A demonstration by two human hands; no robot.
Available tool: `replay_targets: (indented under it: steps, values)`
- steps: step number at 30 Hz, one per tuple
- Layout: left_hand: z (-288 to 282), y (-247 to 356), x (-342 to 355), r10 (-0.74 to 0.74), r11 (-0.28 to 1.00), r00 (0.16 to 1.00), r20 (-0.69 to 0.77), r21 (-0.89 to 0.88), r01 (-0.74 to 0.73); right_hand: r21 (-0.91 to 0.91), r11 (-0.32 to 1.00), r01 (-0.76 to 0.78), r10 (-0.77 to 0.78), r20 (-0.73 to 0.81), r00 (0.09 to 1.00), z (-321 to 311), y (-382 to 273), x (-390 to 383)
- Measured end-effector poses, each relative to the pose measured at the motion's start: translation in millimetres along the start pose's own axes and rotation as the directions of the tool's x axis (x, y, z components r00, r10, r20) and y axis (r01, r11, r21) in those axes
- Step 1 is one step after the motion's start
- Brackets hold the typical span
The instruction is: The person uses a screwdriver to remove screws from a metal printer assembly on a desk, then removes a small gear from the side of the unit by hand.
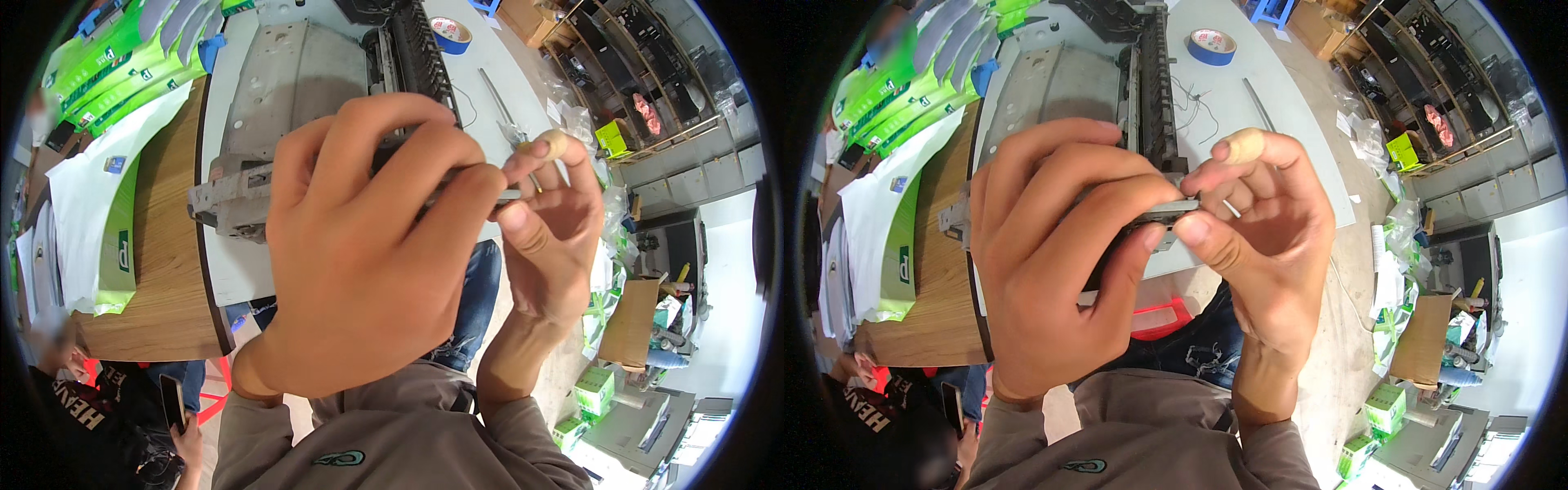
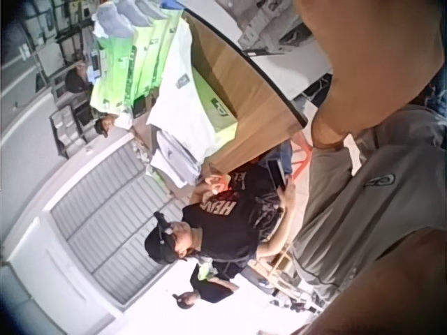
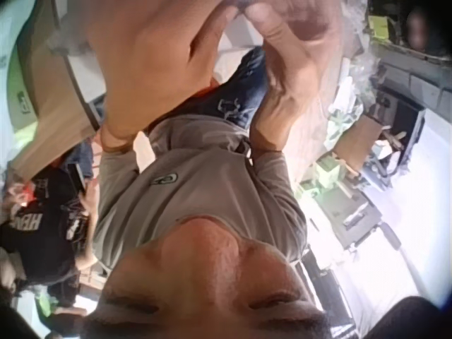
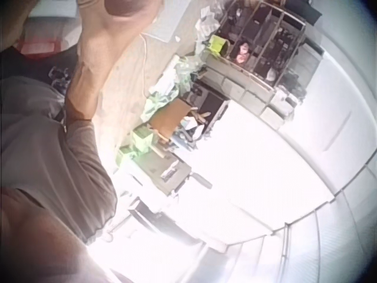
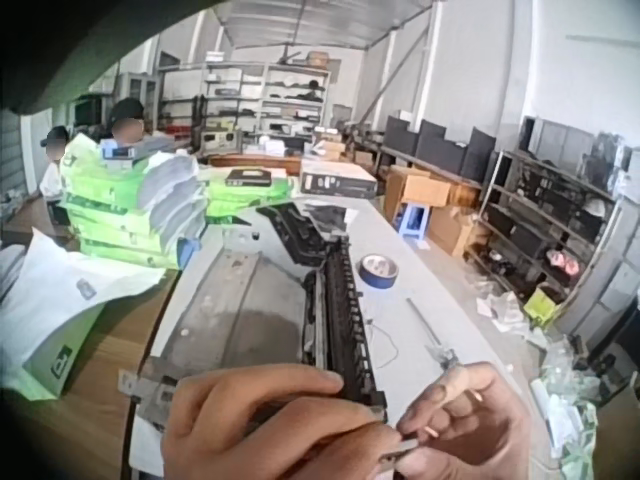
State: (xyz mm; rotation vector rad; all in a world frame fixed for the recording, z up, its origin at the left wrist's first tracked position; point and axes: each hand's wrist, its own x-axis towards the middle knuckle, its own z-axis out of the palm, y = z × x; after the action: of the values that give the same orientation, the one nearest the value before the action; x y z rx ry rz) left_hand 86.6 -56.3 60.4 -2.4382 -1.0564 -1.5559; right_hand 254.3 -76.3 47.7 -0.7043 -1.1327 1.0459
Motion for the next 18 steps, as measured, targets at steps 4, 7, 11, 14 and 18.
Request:
replay_targets:
  steps: [4,7,11,14,18]
  values:
    - [-6.6,3.6,5.5,-0.022,0.999,0.998,0.056,-0.025,0.023,0.244,0.968,-0.055,0.043,0.052,0.998,-6.5,5.3,4.5]
    - [-4.1,3.3,5.3,-0.008,1.0,0.998,0.058,0.018,0.007,0.259,0.965,-0.047,0.033,0.057,0.998,-6.9,7.4,4.4]
    - [-4.2,5.4,5.6,-0.022,0.999,0.997,0.07,0.028,0.021,0.065,0.99,0.123,-0.126,0.038,0.991,-7.2,10.1,0.4]
    - [-4.0,8.6,6.8,-0.038,0.998,0.996,0.082,0.043,0.035,0.11,0.987,0.115,-0.117,0.015,0.993,-6.4,12.6,-0.1]
    - [-3.7,10.7,8.0,-0.048,0.997,0.995,0.087,0.067,0.042,0.137,0.988,0.068,-0.072,0.024,0.997,-6.6,9.9,1.1]
